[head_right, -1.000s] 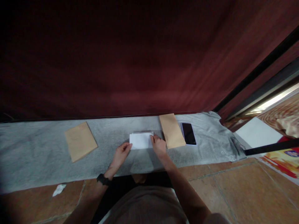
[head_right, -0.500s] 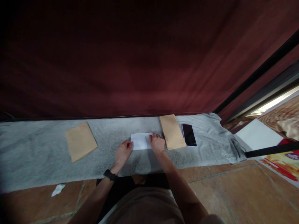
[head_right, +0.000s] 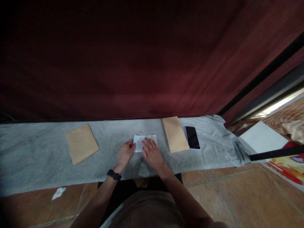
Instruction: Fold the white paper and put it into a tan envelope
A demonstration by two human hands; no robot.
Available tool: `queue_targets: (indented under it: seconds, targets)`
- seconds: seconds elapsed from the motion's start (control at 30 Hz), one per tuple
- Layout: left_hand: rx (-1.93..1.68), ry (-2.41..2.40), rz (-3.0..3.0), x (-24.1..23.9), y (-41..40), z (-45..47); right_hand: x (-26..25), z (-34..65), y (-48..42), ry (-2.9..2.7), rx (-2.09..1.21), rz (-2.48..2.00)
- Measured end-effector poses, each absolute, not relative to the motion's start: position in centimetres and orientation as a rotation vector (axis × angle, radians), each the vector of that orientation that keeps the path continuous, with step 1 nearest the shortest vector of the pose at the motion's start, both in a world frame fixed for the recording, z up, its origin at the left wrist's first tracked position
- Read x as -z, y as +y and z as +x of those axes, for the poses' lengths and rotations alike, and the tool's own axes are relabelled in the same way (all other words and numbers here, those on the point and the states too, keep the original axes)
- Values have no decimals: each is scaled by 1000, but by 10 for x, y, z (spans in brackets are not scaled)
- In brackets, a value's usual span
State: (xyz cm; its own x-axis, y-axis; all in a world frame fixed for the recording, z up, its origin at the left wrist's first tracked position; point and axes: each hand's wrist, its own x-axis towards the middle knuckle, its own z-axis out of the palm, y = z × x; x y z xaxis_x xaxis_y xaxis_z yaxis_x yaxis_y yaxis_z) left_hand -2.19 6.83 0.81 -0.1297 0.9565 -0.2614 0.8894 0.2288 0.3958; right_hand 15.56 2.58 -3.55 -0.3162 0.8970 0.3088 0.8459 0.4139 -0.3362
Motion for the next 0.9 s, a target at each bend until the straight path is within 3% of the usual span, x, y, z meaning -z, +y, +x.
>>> queue_targets:
  seconds: [0.73,0.9]
  targets:
    - [-133,2188,1879,6,50,-9,52,152,13,-2282,-196,-1491]
    - [-358,2138,2038,13,42,-8,51,149,16,-2290,-206,-1561]
